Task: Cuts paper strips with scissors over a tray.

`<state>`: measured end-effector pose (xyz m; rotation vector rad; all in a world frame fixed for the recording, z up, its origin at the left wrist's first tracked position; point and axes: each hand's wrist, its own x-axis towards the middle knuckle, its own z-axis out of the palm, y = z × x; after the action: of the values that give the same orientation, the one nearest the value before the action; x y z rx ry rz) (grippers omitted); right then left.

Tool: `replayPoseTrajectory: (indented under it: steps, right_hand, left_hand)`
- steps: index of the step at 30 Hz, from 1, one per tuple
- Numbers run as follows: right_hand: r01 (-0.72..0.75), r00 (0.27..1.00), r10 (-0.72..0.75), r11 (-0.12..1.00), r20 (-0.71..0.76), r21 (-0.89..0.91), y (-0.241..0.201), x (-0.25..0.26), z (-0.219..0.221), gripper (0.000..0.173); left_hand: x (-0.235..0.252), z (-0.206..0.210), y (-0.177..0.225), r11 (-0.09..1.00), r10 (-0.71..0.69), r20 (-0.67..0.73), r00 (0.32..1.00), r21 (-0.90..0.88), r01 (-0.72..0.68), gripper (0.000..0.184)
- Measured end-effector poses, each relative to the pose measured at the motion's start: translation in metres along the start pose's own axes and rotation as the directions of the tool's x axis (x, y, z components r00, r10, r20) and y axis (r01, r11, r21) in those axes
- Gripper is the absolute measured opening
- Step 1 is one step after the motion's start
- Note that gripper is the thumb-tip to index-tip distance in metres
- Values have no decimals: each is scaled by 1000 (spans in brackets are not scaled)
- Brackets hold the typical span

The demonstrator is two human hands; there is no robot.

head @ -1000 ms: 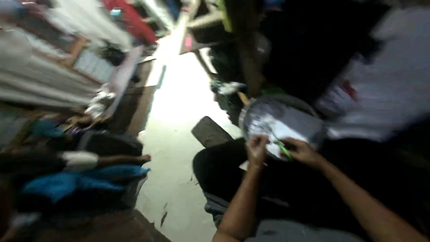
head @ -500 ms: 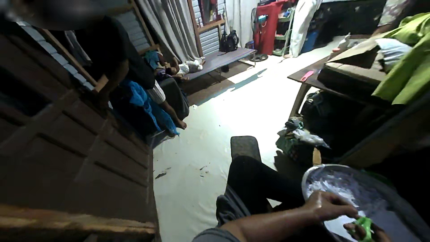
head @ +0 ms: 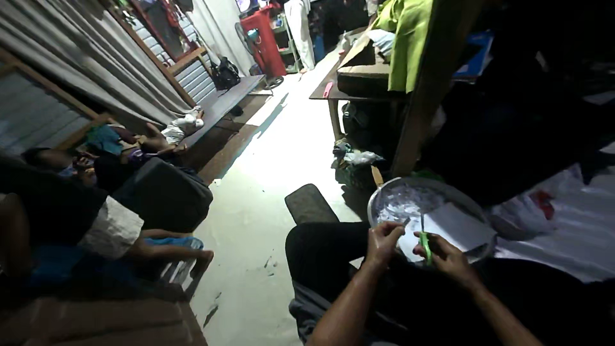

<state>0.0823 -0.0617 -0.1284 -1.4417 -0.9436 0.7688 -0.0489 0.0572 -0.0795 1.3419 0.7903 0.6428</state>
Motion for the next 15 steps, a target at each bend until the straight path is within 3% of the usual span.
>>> replayPoseTrajectory:
  steps: [7,15]
  right_hand:
    - [33,993,-8,978,121,-206,-18,-2,1,49]
    - [121,986,-92,969,138,-217,-20,0,5,45]
  left_hand:
    - [13,3,19,994,-78,-111,991,-80,69,19]
    - [6,-5,11,1000,-11,-32,999,13,12,24]
